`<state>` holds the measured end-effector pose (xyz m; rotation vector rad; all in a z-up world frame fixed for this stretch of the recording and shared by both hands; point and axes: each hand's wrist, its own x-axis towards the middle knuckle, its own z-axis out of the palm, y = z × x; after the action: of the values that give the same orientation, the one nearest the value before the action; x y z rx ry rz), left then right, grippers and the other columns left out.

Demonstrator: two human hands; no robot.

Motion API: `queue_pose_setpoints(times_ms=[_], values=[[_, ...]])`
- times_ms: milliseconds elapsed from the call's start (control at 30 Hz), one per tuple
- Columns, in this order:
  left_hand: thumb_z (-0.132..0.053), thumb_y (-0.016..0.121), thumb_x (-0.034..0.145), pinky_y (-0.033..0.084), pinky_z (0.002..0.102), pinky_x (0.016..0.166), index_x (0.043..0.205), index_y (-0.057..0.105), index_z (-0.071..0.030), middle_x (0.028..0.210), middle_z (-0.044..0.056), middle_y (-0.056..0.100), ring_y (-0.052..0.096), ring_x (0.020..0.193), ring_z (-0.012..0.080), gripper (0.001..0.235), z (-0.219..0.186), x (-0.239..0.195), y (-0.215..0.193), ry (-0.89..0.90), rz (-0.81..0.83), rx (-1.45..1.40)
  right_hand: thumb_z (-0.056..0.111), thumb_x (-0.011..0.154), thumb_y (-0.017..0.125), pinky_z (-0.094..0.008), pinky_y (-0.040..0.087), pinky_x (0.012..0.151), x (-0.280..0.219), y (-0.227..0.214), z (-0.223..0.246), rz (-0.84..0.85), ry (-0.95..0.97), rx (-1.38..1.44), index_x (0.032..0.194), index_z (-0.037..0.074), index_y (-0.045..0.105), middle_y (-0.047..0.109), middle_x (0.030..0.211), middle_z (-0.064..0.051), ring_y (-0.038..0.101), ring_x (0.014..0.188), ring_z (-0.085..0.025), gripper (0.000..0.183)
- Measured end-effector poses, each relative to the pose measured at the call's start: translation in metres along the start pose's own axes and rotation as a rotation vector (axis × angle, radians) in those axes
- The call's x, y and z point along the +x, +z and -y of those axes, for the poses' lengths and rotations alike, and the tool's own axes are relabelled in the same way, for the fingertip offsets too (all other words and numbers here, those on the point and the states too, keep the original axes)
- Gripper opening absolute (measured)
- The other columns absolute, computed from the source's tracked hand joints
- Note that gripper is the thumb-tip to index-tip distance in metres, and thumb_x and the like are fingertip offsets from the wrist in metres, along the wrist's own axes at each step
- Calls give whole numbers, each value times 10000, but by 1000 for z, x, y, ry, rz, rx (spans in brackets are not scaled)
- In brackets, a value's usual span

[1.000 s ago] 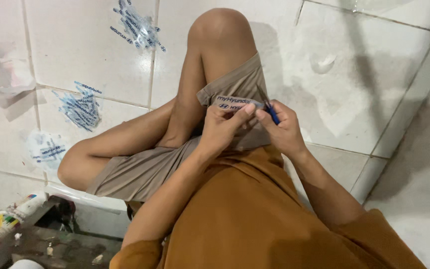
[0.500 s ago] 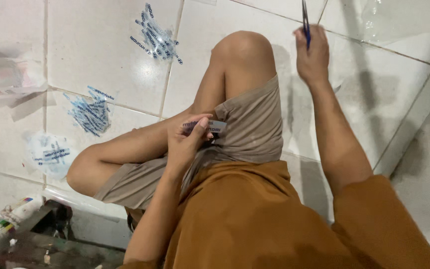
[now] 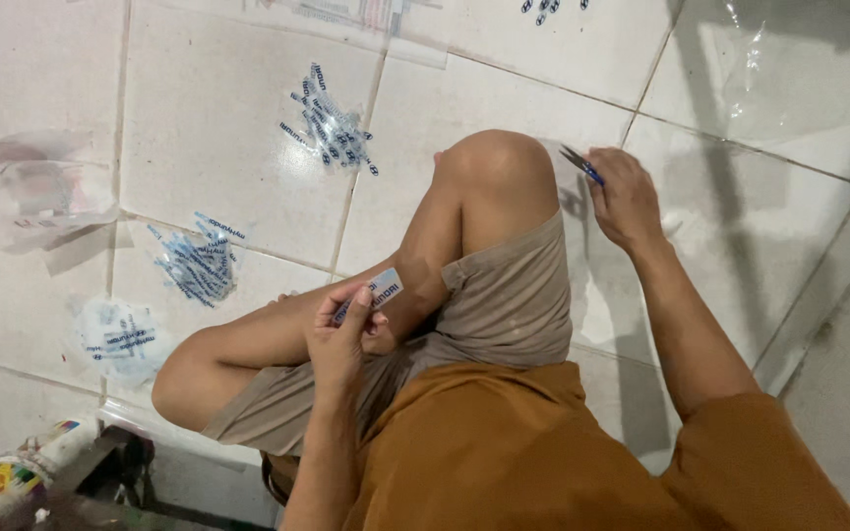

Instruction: The person sits cross-legged on a tiled floor and uses blue-handled scissors to cut a white sheet of paper with a Hyundai logo into small strips. The person repeatedly cuts the paper and places the resulting strips on the floor.

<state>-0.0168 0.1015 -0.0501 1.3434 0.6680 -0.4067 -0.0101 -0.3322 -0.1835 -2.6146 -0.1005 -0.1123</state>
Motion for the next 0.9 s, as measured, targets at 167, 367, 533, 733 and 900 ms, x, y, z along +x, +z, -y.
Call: queue_pose_setpoints(times_ms=[167,367,533,733,900], values=[[-147,683,959,533,227,587,1088,659,-4,792,189,708,719,722,207,194,-17,7,22,-44,14,-61,31,1021,567,-535,423,1073,74,41,-4,-126,-41,1,1277,-74,625,593,1338,-259,520,1227,-460,283],[-114,681,946,613,307,735,1103,660,41,930,215,728,767,860,310,222,-46,-2,33,58,-16,-117,165,1098,403,-581,179,1225,131,67,1,276,-13,-59,1535,30,409,282,1663,-186,185,1533,-420,458],[-120,740,949,627,276,777,1161,679,1,989,79,668,717,876,189,251,-19,12,5,74,-172,-97,200,1050,583,-450,489,1070,54,33,-22,53,-102,-204,1344,159,660,709,1306,-52,645,1268,-273,308],[-165,704,921,559,255,884,1148,726,24,1071,124,755,681,1004,163,296,-33,12,18,-25,-130,93,47,1091,523,-618,327,1144,58,-1,-89,-141,175,-84,1435,-67,605,414,1524,-333,344,1391,-513,371],[-128,719,931,512,216,567,1101,677,-5,903,112,675,684,684,206,214,-44,10,25,-23,-74,-133,144,1084,429,-570,201,1216,50,27,-84,80,439,-61,1530,12,488,186,1626,-340,113,1488,-535,469]])
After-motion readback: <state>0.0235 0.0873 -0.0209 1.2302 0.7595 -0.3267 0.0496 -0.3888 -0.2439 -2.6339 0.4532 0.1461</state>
